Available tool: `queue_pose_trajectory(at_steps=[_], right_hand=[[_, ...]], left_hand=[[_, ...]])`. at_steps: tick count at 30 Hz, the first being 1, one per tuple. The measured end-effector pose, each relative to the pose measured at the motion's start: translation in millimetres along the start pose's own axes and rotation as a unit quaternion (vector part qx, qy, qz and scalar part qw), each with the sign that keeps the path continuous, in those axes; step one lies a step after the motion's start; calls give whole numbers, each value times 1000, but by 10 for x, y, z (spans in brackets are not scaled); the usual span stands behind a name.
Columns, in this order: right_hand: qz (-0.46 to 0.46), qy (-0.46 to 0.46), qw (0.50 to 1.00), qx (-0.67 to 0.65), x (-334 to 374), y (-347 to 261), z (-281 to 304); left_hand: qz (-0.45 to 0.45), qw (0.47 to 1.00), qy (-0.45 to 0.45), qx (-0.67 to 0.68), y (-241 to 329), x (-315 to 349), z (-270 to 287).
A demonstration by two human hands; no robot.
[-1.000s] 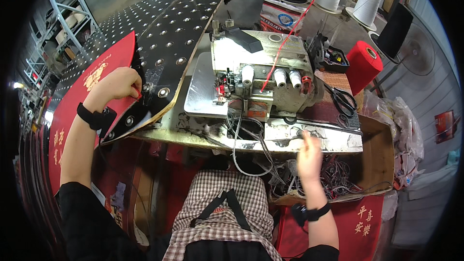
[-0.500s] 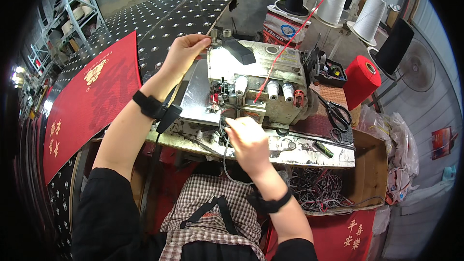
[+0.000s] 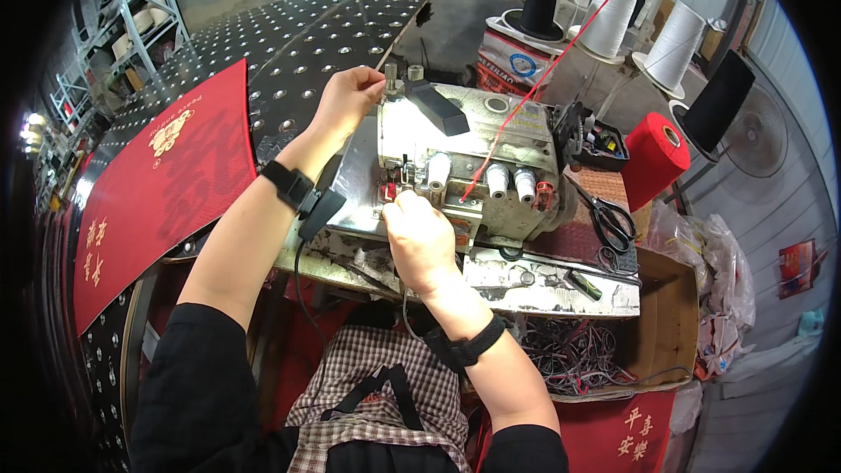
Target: The person is using an industrial sewing machine to sew the edges of a large red mat and attach a red decorative cord.
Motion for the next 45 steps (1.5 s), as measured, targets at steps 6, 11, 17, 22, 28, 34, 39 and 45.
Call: queue_pose_trajectory(at_steps=[6,11,17,22,28,34,39,45], right_hand=[[74,-52,995,42,-79,-50,26],[85,-102,991,16,-314,-306,-240],[-34,-161,978,-126,-453,-638,-602],[-26,-62,971,-229,252,-492,-32],[-239,107,954,-144,692,580,988],[-348,200,897,-186,618,1655,1368],[-377,203,878,-213,565,2115,1296],[-427,92,868,-237,412,2400,1109]], left_hand=[[75,966,-103,-226,-68,-253,-105],[-89,830,-282,-472,18,-427,-54],[27,977,-187,-101,376,-178,284],[15,995,-94,30,374,734,479],[-121,965,-199,-121,-12,1091,160],[-93,943,-236,-215,-79,998,37],[-178,934,-209,-229,12,1102,310],[-220,889,-217,-339,191,1376,621]])
Point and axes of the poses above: each hand's wrist, its own x-axis away from the middle knuckle, its own z-axis out of the back of the hand, y = z × x, the point moved 1 cm from there along -x, towards the middle knuckle, and after that the axes turned 12 degrees about -z, right-handed, at the moved point
